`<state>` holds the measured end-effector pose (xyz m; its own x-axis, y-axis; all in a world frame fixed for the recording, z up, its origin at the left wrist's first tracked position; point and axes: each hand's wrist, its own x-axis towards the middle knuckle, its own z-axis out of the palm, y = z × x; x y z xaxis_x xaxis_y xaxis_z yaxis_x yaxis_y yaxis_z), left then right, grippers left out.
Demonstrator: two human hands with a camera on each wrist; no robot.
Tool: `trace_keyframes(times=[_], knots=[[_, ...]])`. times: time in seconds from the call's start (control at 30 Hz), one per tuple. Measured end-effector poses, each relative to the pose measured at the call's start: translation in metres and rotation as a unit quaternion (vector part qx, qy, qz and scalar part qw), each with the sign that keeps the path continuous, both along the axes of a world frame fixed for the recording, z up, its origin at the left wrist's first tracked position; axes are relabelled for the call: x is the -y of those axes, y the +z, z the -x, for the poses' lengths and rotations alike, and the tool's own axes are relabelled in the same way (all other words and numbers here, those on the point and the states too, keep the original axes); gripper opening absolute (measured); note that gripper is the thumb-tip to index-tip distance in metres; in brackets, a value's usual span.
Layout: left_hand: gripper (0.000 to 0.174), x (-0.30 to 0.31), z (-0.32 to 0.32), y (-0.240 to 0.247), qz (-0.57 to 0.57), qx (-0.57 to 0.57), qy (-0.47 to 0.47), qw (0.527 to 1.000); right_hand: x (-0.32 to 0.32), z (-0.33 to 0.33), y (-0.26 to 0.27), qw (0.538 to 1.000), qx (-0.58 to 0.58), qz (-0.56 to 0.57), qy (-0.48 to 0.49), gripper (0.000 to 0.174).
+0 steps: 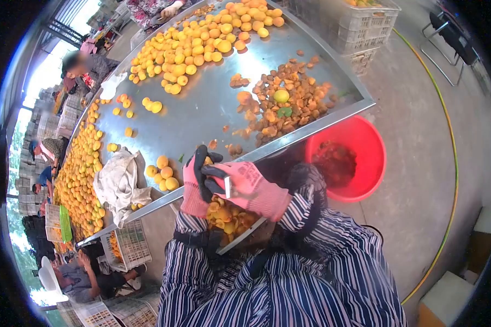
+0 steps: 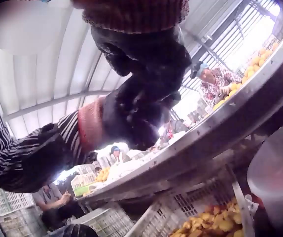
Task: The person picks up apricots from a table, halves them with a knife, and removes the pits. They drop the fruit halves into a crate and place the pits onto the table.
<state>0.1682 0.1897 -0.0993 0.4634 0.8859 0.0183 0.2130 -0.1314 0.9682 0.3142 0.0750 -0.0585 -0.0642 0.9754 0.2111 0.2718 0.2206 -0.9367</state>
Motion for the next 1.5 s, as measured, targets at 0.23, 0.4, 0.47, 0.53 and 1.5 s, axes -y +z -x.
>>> trace_keyframes(times=[0.23, 0.4, 0.47, 0.53, 1.5], knots=[[0.045, -0.038, -0.028, 0.009, 0.391, 0.05, 0.122, 0.911, -0.017, -0.014, -0.009, 0.963, -0.256, 0.006, -0.083, 0.061], [0.047, -0.026, -0.03, 0.022, 0.464, 0.135, 0.09, 0.871, -0.022, -0.006, -0.035, 0.992, -0.016, -0.086, -0.087, 0.062], [0.045, -0.024, -0.021, 0.0, 0.442, 0.172, 0.078, 0.877, -0.026, -0.007, -0.037, 0.988, 0.087, -0.106, -0.072, 0.062], [0.041, -0.019, -0.009, 0.0, 0.408, 0.167, 0.107, 0.891, -0.028, -0.006, -0.049, 0.995, -0.027, -0.065, -0.074, 0.061], [0.047, -0.129, 0.091, 0.006, -0.063, -0.64, 0.121, 0.756, -0.029, -0.008, -0.047, 0.973, -0.202, 0.071, -0.086, 0.045]])
